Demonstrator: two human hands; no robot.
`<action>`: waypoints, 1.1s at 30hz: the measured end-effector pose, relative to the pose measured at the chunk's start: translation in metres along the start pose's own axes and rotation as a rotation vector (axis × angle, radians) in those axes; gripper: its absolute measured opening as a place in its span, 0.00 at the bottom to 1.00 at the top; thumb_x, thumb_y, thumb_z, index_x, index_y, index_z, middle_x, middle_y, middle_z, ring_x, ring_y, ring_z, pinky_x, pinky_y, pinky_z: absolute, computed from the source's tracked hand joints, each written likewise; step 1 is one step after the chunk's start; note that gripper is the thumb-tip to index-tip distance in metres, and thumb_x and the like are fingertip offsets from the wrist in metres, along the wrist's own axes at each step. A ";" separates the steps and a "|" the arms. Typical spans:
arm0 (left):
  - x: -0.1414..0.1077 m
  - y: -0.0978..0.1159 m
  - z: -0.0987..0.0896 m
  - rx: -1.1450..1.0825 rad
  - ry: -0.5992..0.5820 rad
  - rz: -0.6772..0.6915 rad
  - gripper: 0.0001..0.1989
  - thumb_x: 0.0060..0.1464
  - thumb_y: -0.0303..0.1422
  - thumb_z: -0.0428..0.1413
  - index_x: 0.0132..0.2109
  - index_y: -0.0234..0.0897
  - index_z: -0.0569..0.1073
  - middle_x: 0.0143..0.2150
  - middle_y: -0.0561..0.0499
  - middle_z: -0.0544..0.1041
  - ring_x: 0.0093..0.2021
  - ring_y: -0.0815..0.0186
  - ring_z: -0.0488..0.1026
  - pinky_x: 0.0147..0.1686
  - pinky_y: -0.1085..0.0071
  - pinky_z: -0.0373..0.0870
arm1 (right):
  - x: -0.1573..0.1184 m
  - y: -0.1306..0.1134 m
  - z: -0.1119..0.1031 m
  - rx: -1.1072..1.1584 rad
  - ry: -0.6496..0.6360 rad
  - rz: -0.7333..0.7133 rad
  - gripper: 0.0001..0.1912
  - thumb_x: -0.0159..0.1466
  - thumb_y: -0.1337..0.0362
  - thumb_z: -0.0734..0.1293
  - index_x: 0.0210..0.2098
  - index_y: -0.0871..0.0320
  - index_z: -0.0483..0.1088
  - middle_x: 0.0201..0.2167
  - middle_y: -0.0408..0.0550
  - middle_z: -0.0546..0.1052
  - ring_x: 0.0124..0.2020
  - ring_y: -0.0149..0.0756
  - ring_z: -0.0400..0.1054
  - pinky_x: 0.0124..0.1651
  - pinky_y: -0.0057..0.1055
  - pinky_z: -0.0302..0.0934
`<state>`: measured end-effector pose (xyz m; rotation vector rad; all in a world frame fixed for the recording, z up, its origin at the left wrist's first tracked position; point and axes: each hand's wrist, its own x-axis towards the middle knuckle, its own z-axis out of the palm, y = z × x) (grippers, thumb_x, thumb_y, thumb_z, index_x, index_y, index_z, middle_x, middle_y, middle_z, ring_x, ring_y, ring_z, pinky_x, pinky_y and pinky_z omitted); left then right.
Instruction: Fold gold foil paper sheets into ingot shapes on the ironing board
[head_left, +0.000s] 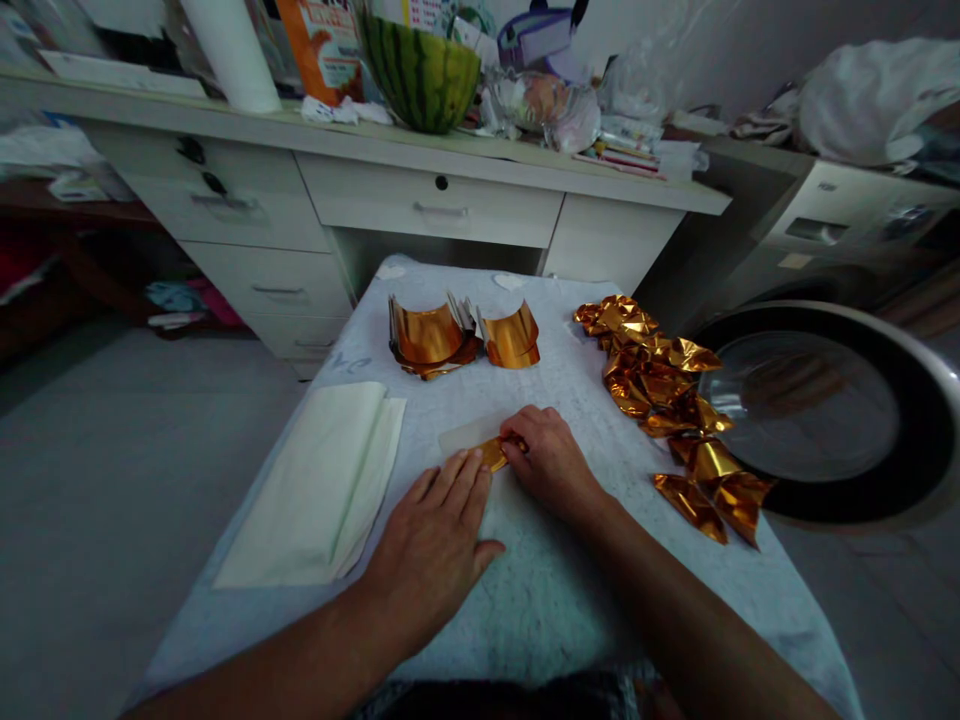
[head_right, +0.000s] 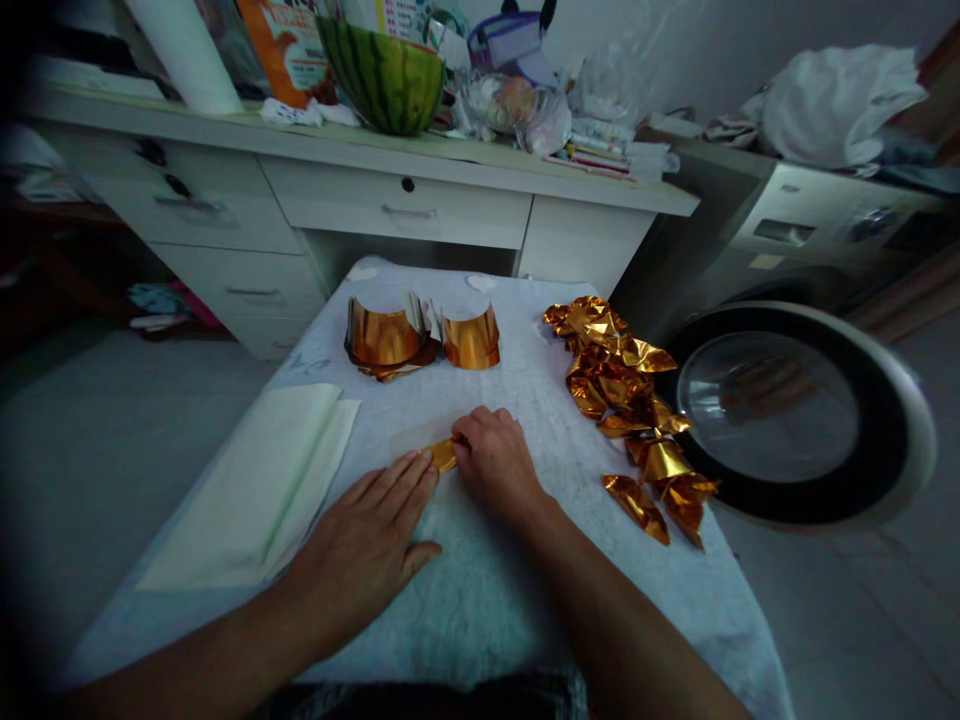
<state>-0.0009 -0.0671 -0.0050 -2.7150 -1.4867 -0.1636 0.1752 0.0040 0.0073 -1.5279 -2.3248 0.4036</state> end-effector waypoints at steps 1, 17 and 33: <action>-0.003 -0.001 0.000 -0.007 0.013 -0.009 0.32 0.58 0.47 0.55 0.62 0.31 0.67 0.67 0.38 0.64 0.66 0.51 0.62 0.61 0.53 0.64 | 0.000 -0.001 -0.001 -0.004 0.000 0.012 0.06 0.63 0.71 0.65 0.37 0.58 0.73 0.39 0.49 0.75 0.42 0.38 0.63 0.47 0.34 0.55; -0.024 -0.012 0.001 -0.037 0.119 -0.022 0.26 0.58 0.39 0.56 0.60 0.30 0.69 0.62 0.36 0.71 0.61 0.46 0.67 0.57 0.49 0.67 | -0.009 -0.023 0.006 -0.176 0.008 0.145 0.20 0.61 0.47 0.67 0.43 0.57 0.67 0.44 0.52 0.71 0.45 0.48 0.61 0.45 0.42 0.55; -0.020 -0.020 0.005 -0.159 0.116 0.008 0.27 0.57 0.39 0.58 0.62 0.37 0.66 0.61 0.40 0.70 0.63 0.48 0.64 0.60 0.49 0.65 | -0.010 -0.008 0.009 -0.042 0.013 0.136 0.13 0.61 0.57 0.69 0.44 0.54 0.68 0.44 0.48 0.71 0.45 0.44 0.61 0.47 0.39 0.54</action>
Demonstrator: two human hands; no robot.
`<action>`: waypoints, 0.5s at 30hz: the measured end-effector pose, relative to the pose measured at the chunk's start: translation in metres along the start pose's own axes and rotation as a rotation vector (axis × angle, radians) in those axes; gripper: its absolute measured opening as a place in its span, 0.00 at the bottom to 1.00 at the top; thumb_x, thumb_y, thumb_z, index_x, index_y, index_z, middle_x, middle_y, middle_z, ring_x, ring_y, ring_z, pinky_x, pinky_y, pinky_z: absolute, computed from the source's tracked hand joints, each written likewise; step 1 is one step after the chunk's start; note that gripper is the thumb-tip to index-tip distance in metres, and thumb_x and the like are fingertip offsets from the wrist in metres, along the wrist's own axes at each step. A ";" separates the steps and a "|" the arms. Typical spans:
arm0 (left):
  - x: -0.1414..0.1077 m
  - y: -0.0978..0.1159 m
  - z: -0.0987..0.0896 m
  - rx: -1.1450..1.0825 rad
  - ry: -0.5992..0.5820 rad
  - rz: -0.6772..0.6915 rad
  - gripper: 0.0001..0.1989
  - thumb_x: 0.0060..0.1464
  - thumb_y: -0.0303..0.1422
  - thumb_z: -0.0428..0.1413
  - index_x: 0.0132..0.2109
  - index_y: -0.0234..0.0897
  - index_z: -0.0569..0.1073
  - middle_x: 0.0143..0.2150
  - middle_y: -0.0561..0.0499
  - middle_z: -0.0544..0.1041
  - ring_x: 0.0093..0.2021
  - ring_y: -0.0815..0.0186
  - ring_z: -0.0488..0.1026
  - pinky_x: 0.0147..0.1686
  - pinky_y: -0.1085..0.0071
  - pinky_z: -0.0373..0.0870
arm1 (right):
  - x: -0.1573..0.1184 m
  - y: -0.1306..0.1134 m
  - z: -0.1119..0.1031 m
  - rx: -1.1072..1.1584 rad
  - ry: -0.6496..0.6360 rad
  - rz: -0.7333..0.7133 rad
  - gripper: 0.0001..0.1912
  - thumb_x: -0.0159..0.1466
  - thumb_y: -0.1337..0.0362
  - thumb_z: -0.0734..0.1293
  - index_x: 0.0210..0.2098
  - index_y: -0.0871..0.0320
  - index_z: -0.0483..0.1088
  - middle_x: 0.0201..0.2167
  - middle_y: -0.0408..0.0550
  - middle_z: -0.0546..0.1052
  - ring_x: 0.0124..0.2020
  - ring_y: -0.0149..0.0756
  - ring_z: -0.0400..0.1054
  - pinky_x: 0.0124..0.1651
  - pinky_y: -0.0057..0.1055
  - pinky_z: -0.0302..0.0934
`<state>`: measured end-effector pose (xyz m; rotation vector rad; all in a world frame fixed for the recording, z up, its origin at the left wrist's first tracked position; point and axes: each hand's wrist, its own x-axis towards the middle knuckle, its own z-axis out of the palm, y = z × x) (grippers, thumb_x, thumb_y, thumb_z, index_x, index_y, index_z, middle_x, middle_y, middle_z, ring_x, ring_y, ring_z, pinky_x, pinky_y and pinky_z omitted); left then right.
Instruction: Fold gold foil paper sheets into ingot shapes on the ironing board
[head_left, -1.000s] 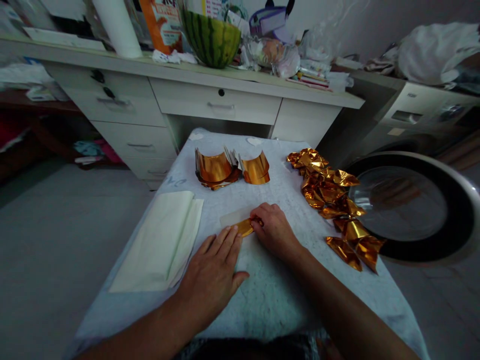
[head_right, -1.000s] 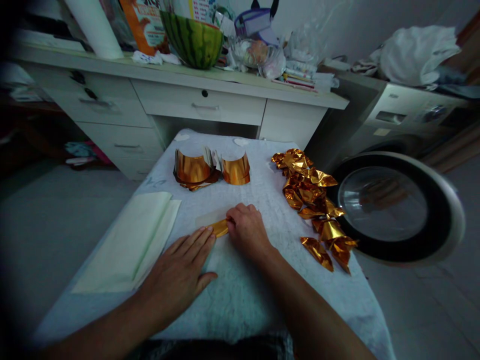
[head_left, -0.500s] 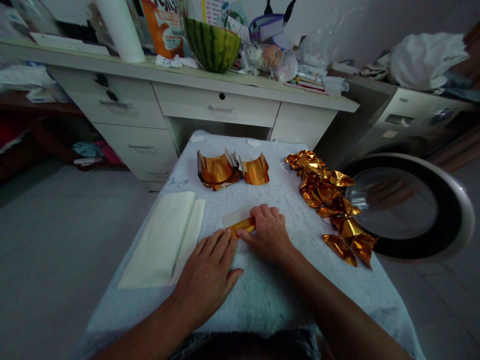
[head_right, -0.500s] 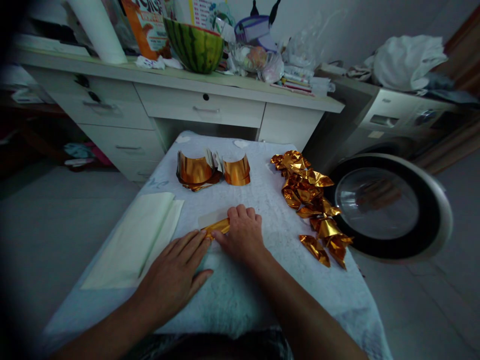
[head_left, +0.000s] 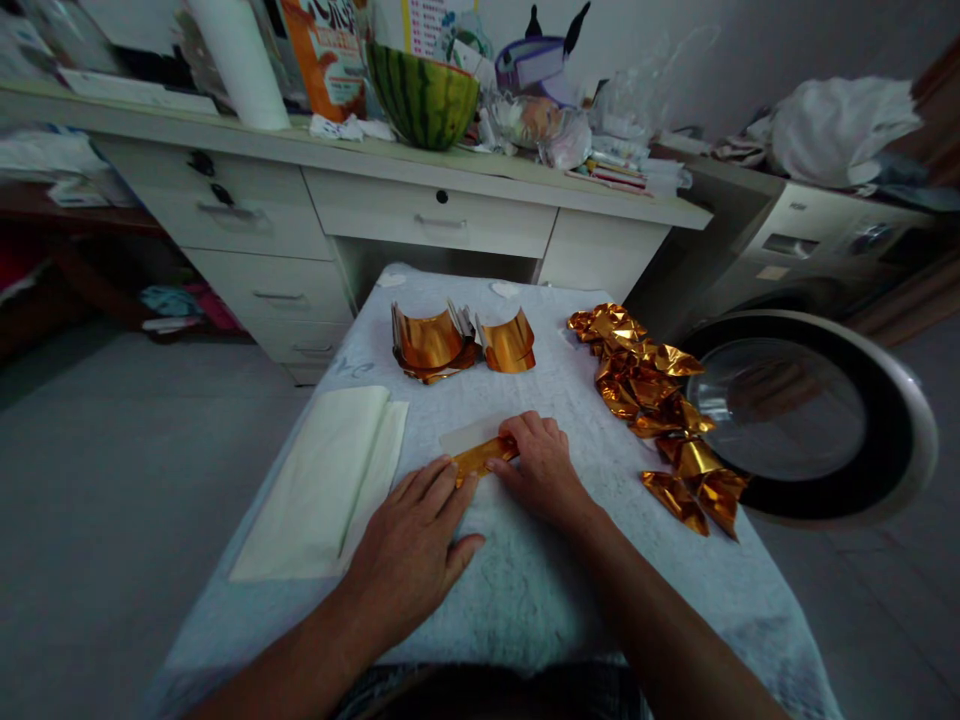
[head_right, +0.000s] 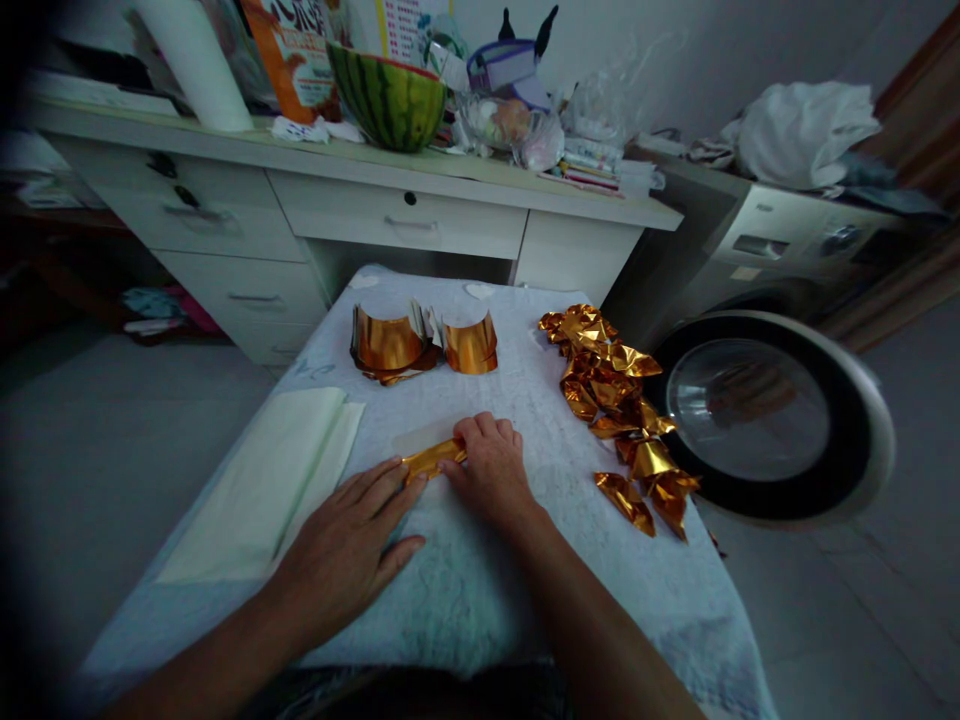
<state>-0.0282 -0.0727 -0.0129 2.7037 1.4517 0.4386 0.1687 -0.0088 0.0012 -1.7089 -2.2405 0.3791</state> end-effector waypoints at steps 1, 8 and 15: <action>0.000 0.000 -0.001 0.004 -0.003 -0.002 0.27 0.57 0.39 0.58 0.61 0.37 0.66 0.61 0.39 0.70 0.63 0.48 0.64 0.60 0.48 0.65 | 0.000 0.002 0.000 0.010 -0.003 -0.006 0.13 0.62 0.58 0.69 0.44 0.53 0.69 0.44 0.49 0.71 0.45 0.43 0.61 0.47 0.39 0.54; 0.002 0.002 -0.003 0.041 -0.016 -0.008 0.26 0.57 0.38 0.58 0.61 0.35 0.68 0.64 0.37 0.67 0.62 0.47 0.65 0.58 0.49 0.65 | 0.000 0.010 -0.001 0.017 0.028 0.011 0.13 0.62 0.60 0.69 0.46 0.49 0.72 0.48 0.50 0.68 0.47 0.44 0.60 0.49 0.40 0.53; 0.003 0.003 -0.004 0.068 -0.016 0.005 0.25 0.59 0.39 0.56 0.61 0.34 0.69 0.64 0.39 0.69 0.63 0.49 0.65 0.57 0.50 0.65 | 0.000 0.021 -0.007 -0.009 0.017 0.090 0.17 0.61 0.59 0.69 0.50 0.47 0.72 0.51 0.51 0.66 0.50 0.47 0.59 0.50 0.43 0.52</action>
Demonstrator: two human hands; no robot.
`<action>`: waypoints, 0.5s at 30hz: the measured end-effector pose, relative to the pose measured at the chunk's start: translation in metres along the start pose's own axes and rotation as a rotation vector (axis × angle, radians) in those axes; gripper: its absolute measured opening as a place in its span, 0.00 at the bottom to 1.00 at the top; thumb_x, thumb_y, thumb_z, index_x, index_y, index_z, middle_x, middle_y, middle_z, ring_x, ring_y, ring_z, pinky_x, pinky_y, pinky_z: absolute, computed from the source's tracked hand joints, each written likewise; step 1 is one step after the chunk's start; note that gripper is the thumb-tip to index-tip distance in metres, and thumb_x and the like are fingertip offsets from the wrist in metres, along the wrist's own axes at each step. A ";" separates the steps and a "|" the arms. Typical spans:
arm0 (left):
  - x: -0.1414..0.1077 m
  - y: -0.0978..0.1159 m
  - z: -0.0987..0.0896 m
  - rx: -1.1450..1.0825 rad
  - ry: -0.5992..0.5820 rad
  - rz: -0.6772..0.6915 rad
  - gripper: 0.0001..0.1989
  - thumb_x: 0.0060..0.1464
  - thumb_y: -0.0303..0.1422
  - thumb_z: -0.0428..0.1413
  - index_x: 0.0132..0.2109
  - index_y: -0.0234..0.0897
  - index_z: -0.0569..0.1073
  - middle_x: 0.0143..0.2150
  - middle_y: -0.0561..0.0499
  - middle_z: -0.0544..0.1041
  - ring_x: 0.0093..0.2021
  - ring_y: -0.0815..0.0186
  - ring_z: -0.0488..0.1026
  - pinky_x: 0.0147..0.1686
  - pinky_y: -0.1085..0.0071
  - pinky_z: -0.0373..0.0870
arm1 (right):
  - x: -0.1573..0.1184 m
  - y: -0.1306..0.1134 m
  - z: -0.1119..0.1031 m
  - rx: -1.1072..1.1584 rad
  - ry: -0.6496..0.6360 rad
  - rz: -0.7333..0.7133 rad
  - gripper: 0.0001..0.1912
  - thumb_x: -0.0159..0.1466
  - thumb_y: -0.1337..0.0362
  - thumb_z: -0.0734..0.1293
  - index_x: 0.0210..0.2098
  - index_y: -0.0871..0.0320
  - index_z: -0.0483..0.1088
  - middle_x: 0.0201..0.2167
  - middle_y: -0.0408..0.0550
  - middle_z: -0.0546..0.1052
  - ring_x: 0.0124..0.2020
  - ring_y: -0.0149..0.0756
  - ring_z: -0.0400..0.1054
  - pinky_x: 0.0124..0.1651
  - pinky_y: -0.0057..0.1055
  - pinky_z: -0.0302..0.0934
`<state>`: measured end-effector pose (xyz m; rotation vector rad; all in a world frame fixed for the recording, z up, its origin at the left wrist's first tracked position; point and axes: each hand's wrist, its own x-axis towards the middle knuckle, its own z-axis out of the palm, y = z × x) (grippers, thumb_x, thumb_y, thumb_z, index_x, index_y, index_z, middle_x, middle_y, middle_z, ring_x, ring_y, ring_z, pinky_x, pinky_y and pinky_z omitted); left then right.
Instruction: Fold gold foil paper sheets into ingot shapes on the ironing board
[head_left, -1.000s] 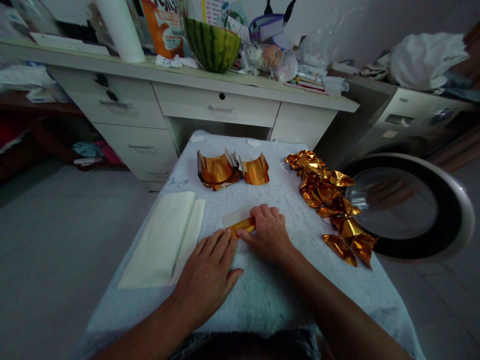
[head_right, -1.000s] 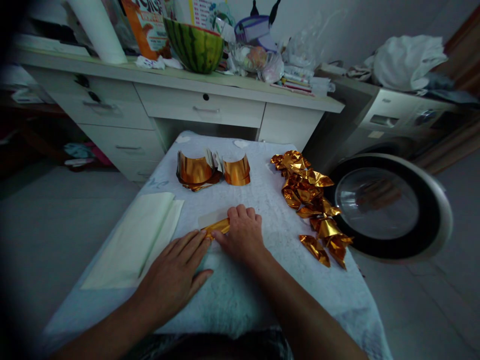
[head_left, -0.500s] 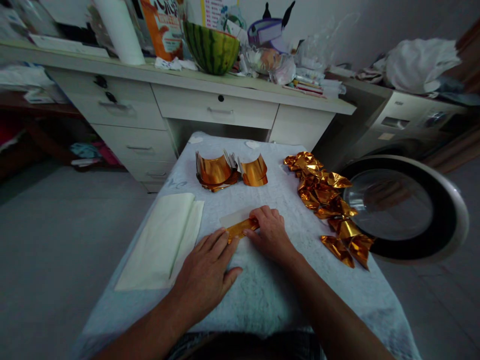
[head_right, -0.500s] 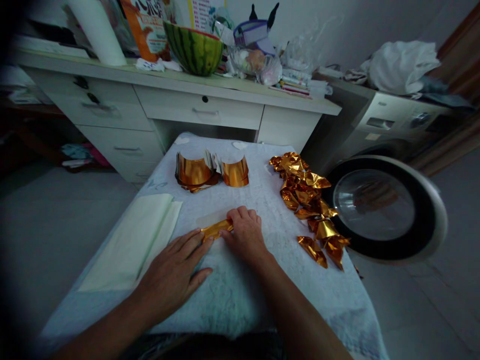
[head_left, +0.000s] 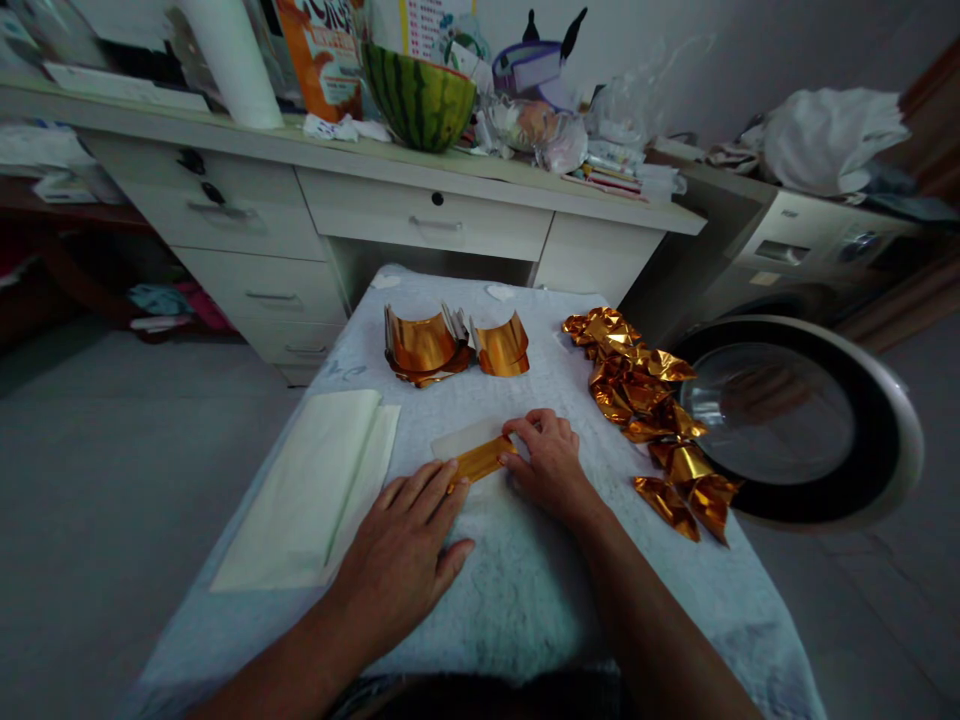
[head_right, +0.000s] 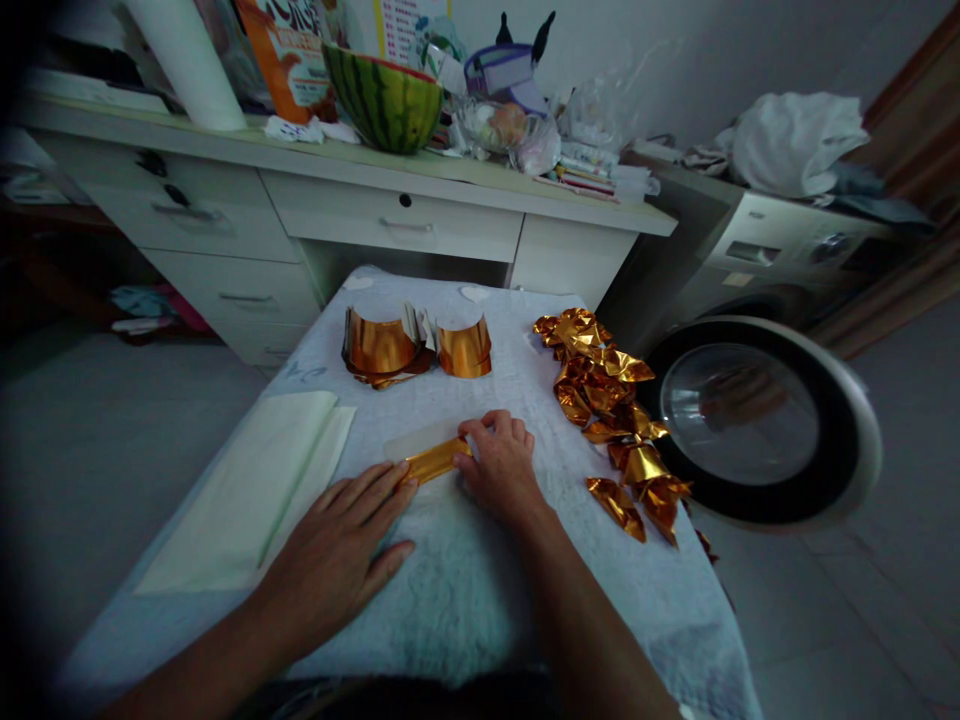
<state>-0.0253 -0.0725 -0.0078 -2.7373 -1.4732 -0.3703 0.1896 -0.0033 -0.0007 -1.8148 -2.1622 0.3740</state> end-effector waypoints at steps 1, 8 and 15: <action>0.000 0.000 0.000 0.004 0.001 -0.002 0.25 0.59 0.39 0.56 0.60 0.34 0.69 0.64 0.39 0.69 0.63 0.50 0.65 0.57 0.51 0.65 | 0.000 0.001 -0.001 0.000 -0.003 0.008 0.17 0.61 0.59 0.69 0.51 0.47 0.72 0.51 0.51 0.66 0.50 0.47 0.59 0.50 0.43 0.52; 0.000 -0.002 0.003 0.032 0.034 0.018 0.25 0.58 0.40 0.56 0.60 0.35 0.69 0.63 0.41 0.70 0.62 0.50 0.66 0.57 0.52 0.64 | 0.004 0.006 -0.002 -0.021 -0.032 0.041 0.20 0.62 0.59 0.69 0.54 0.44 0.71 0.52 0.50 0.66 0.51 0.47 0.58 0.51 0.42 0.52; -0.001 -0.003 0.005 0.033 0.050 0.030 0.25 0.58 0.39 0.56 0.60 0.35 0.69 0.63 0.40 0.69 0.62 0.50 0.65 0.57 0.52 0.64 | 0.004 0.006 -0.005 -0.004 -0.049 0.045 0.20 0.63 0.62 0.67 0.55 0.45 0.69 0.53 0.50 0.67 0.52 0.46 0.59 0.51 0.42 0.52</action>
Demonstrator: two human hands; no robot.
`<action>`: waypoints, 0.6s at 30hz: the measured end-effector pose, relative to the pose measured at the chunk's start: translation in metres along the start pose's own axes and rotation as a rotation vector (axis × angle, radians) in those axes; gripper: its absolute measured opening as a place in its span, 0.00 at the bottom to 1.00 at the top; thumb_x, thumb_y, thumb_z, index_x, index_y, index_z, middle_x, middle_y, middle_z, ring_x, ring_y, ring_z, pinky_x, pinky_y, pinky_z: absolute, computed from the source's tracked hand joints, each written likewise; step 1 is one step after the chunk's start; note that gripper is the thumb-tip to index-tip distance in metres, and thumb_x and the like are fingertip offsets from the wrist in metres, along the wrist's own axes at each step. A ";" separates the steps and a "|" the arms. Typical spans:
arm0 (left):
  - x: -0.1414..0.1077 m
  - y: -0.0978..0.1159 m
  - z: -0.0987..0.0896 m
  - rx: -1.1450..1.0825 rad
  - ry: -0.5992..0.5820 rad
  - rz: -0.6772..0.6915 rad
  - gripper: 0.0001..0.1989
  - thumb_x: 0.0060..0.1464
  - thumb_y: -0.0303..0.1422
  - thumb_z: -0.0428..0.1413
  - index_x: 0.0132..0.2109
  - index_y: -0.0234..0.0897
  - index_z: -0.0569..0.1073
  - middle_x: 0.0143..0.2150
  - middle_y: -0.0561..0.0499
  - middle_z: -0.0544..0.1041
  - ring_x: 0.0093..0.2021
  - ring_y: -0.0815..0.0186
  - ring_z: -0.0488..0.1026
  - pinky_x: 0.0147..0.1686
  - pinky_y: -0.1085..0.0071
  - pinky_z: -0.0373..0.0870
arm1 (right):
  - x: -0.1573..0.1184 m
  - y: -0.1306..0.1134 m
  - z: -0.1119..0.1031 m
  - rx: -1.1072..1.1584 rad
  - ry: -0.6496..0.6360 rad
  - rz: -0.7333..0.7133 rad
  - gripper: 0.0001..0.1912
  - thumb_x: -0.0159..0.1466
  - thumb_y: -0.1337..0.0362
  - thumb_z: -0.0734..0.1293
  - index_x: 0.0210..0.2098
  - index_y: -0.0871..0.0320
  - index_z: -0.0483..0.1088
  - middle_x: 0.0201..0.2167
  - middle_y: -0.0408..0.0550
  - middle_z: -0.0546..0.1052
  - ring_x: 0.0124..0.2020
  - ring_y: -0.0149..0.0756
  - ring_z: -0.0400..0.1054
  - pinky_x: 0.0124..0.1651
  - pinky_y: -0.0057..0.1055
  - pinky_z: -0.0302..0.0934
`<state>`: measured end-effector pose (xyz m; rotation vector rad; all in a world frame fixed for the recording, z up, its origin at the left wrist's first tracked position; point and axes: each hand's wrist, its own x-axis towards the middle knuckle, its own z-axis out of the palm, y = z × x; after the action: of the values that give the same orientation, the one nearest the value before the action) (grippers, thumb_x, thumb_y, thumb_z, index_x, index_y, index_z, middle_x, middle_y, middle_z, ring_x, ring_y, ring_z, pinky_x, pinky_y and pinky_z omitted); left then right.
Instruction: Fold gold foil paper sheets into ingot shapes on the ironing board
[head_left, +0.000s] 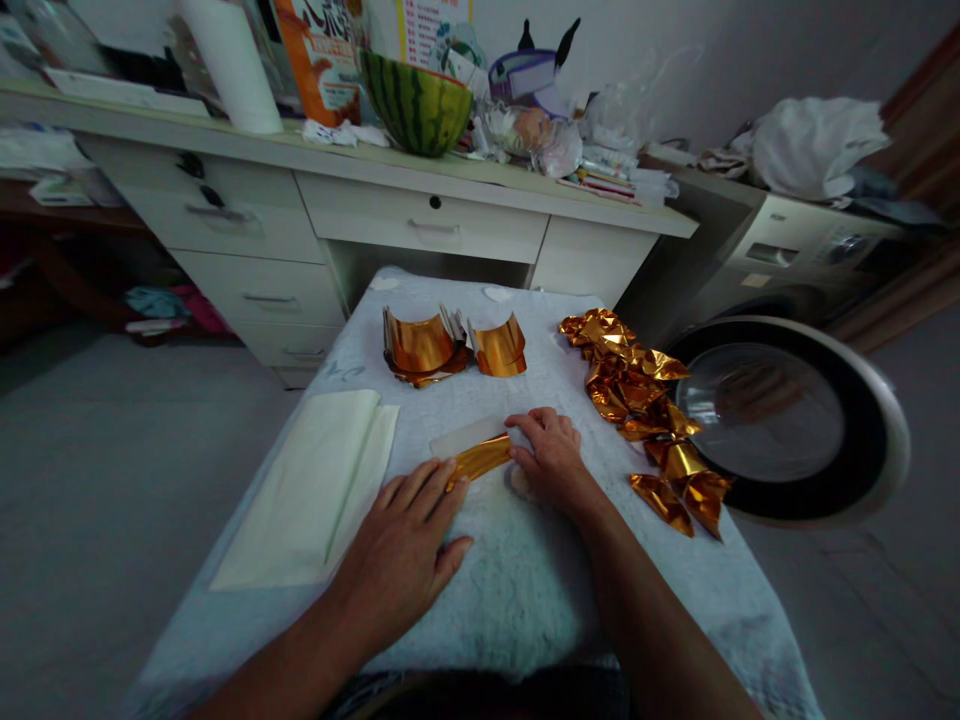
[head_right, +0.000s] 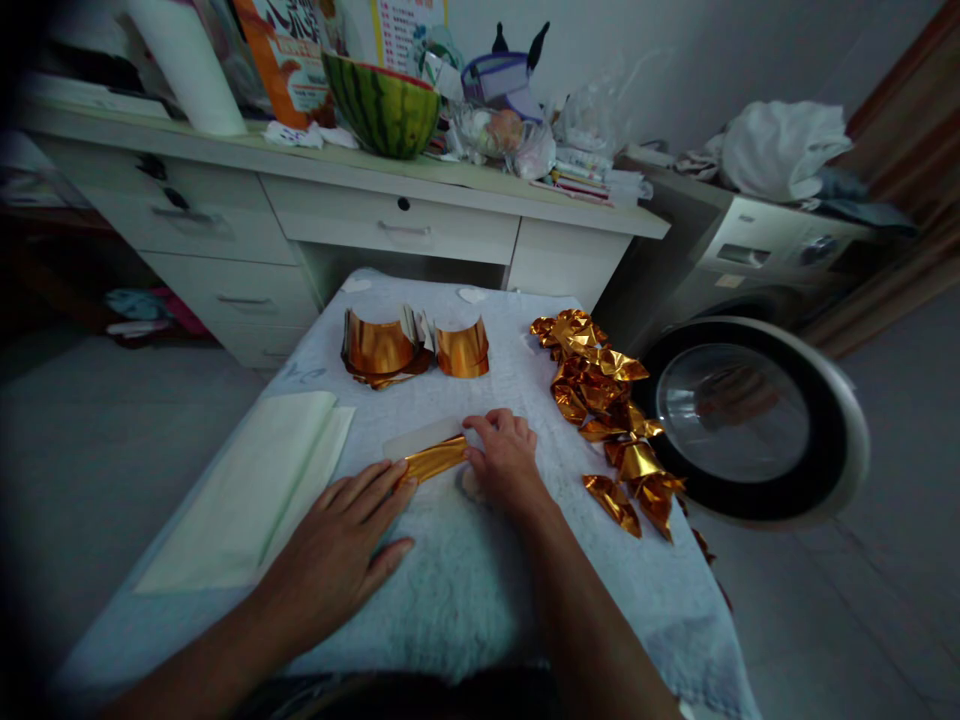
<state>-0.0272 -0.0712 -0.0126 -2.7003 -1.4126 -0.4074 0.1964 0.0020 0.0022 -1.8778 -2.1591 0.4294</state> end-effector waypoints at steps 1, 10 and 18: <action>0.000 0.000 0.000 -0.005 -0.001 -0.001 0.25 0.58 0.39 0.56 0.60 0.35 0.69 0.63 0.40 0.69 0.62 0.50 0.65 0.57 0.52 0.64 | 0.000 0.001 0.000 0.012 0.002 -0.001 0.20 0.63 0.63 0.66 0.55 0.46 0.69 0.53 0.50 0.68 0.52 0.46 0.59 0.52 0.42 0.52; 0.002 0.005 -0.006 -0.061 0.001 -0.037 0.18 0.58 0.35 0.56 0.55 0.39 0.72 0.62 0.40 0.70 0.62 0.48 0.64 0.57 0.50 0.65 | 0.000 -0.005 0.007 0.220 0.380 -0.068 0.11 0.63 0.70 0.61 0.44 0.57 0.69 0.44 0.52 0.72 0.47 0.44 0.62 0.50 0.40 0.55; 0.002 0.005 -0.005 -0.058 0.009 -0.024 0.18 0.58 0.35 0.56 0.55 0.39 0.72 0.62 0.40 0.70 0.62 0.48 0.64 0.56 0.49 0.66 | -0.007 -0.034 0.018 0.129 0.148 -0.412 0.04 0.63 0.68 0.65 0.39 0.58 0.70 0.38 0.48 0.72 0.42 0.40 0.61 0.46 0.37 0.54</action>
<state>-0.0233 -0.0733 -0.0075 -2.7246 -1.4546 -0.4689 0.1592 -0.0101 -0.0012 -1.3064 -2.2763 0.3219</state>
